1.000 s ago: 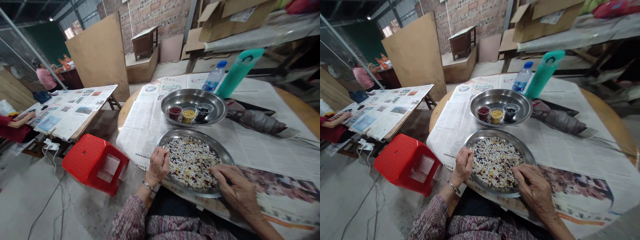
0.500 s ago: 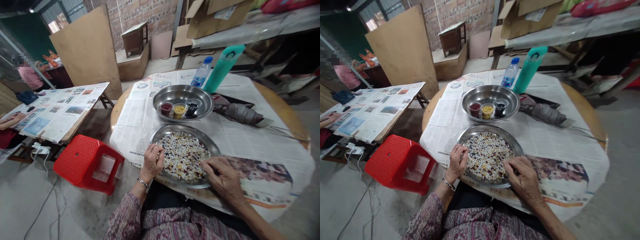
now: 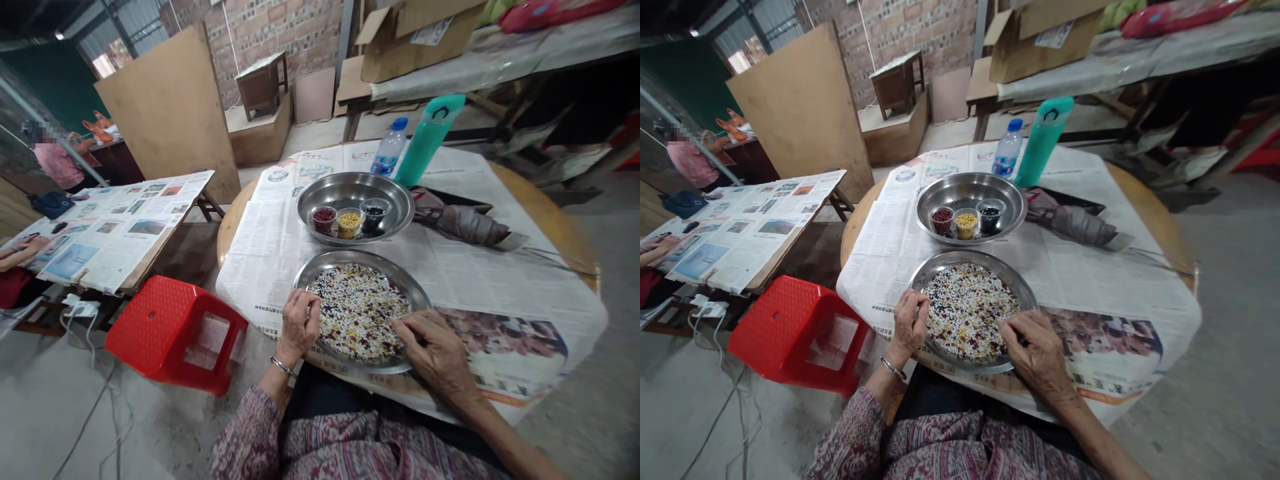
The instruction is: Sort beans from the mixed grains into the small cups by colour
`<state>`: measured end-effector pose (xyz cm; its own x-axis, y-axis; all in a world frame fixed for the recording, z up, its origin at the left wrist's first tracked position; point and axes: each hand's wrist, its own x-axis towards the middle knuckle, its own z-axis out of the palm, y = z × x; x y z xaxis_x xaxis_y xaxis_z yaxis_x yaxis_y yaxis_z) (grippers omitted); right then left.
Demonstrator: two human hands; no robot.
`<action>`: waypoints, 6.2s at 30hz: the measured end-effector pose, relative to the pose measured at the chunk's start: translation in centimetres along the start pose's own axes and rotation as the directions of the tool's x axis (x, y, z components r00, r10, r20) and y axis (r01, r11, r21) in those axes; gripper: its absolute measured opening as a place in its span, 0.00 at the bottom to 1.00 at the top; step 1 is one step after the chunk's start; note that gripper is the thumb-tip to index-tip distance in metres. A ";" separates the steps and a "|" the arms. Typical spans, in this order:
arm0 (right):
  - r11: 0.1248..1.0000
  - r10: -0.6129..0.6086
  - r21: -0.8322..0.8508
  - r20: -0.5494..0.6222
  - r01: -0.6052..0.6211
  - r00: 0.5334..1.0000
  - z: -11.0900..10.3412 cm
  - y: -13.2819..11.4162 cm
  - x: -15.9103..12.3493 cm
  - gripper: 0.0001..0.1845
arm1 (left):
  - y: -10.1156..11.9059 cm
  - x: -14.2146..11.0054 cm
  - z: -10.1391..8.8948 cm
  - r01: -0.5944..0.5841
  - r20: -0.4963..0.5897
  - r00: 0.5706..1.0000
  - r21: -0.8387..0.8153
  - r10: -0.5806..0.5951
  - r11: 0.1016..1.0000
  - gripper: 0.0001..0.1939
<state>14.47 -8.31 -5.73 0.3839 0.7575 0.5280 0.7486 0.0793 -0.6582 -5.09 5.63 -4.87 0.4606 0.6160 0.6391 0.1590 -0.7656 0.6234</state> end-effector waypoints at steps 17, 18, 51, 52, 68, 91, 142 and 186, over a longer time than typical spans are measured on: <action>0.993 -0.116 -0.030 -0.039 0.115 0.992 0.4 0.4 0.2 0.17 | 0.1 0.2 -0.1 -0.006 0.022 1.000 0.040 0.006 0.999 0.08; 0.993 -0.114 -0.033 -0.037 0.113 0.993 0.4 0.4 0.2 0.16 | 0.0 0.3 -0.1 -0.008 0.027 1.000 0.048 0.007 0.999 0.08; 0.998 -0.057 0.020 -0.044 0.058 0.997 0.0 0.3 -0.1 0.12 | 3.1 7.5 5.7 -0.198 0.679 0.719 0.406 -0.149 0.892 0.16; 0.998 -0.051 0.020 -0.038 0.052 0.998 0.0 0.3 -0.1 0.12 | 2.9 7.5 5.6 -0.163 0.632 0.754 0.445 -0.179 0.881 0.25; 0.996 -0.090 0.021 -0.008 0.090 0.996 -0.2 0.7 -0.5 0.08 | 5.5 4.5 2.9 -0.095 0.814 0.547 0.294 -0.197 0.951 0.09; 0.998 0.046 -0.033 -0.106 -0.050 0.993 0.2 0.9 -0.7 0.08 | 3.1 7.6 2.1 -0.199 0.673 0.647 0.602 -0.358 0.773 0.08; 0.998 0.037 -0.040 -0.184 -0.045 0.982 0.3 1.0 -0.8 0.07 | 2.3 8.2 2.4 -0.145 0.676 0.684 0.495 -0.275 0.857 0.33; 0.998 0.037 -0.040 -0.185 -0.045 0.982 0.3 1.1 -0.7 0.07 | 4.9 5.1 2.9 0.061 0.738 0.577 0.388 -0.350 0.920 0.06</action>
<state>14.83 -8.55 -6.97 0.5044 0.6271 0.5936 0.7517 0.0194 -0.6593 0.54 4.49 0.12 0.8548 0.4862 -0.1817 0.5130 -0.7383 0.4378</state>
